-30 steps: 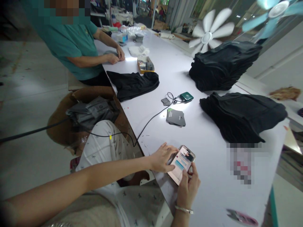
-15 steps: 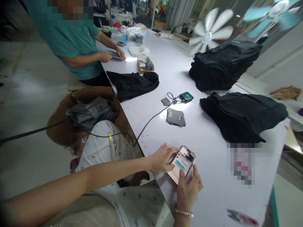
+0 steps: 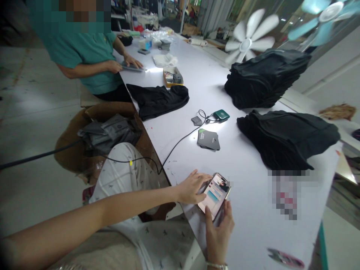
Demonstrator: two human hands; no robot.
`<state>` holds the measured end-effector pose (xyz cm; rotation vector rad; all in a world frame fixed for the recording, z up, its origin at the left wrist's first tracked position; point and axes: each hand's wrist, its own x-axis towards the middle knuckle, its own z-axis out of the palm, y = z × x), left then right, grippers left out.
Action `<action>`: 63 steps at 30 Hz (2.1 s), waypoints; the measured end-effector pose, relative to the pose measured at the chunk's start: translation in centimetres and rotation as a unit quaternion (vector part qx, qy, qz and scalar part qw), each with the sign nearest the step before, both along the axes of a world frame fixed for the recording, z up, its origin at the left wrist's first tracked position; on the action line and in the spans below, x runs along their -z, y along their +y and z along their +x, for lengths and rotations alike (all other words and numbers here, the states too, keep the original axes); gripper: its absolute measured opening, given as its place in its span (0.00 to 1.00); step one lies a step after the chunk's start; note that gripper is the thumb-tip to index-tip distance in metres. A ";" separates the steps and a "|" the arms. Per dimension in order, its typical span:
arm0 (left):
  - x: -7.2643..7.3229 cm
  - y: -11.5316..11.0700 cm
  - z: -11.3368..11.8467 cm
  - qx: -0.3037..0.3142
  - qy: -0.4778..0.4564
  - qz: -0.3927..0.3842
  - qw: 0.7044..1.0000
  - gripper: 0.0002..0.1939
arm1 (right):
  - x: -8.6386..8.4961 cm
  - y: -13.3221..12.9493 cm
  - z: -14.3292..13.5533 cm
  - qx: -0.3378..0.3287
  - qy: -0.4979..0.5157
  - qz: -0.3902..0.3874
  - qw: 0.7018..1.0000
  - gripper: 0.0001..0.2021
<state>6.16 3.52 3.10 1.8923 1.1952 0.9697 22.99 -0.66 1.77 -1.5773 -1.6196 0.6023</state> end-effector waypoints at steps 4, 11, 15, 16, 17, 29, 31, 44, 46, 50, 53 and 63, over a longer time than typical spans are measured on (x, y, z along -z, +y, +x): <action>-0.1 0.0 -0.1 0.002 -0.006 -0.004 1.000 0.31 | 0.0 0.1 -0.1 0.010 -0.074 0.014 0.997 0.38; 0.2 0.0 0.0 -0.005 -0.006 -0.011 1.000 0.29 | 0.1 0.1 0.5 0.008 -0.011 -0.024 1.000 0.35; 0.1 0.0 -0.1 -0.002 0.003 -0.017 1.000 0.29 | 0.0 0.9 1.2 0.012 0.016 -0.043 0.999 0.35; 0.0 0.1 0.0 -0.002 0.005 -0.019 1.000 0.29 | 0.1 1.2 1.3 0.018 0.007 -0.047 0.999 0.36; 0.1 0.1 0.0 -0.002 0.007 -0.020 1.000 0.29 | 0.2 1.5 1.3 0.026 0.001 -0.054 0.998 0.37; 0.4 0.6 -0.5 0.059 -0.140 -0.122 0.981 0.33 | -2.0 0.7 -2.5 0.027 0.280 -0.050 0.958 0.34; 0.6 0.7 -0.6 0.076 -0.230 -0.156 0.958 0.37 | -2.2 0.6 -2.4 0.015 0.309 -0.060 0.949 0.33; -0.1 -0.9 0.7 0.042 -0.468 -0.229 0.852 0.24 | -2.0 0.5 -4.1 -0.004 0.457 -0.141 0.878 0.30; -0.1 -0.7 0.2 0.047 -0.465 -0.249 0.848 0.28 | -2.1 0.7 -4.2 0.001 0.431 -0.126 0.894 0.37; 0.5 0.0 -0.5 0.106 -0.499 -0.290 0.809 0.39 | -2.5 0.9 -4.8 0.014 0.403 -0.135 0.905 0.40; 0.9 0.3 -0.7 0.132 -0.512 -0.295 0.796 0.43 | -3.0 0.7 -5.2 0.011 0.414 -0.127 0.901 0.38; 0.1 0.2 -1.1 0.188 -0.545 -0.327 0.749 0.29 | -2.1 0.5 -5.5 0.014 0.405 -0.088 0.910 0.40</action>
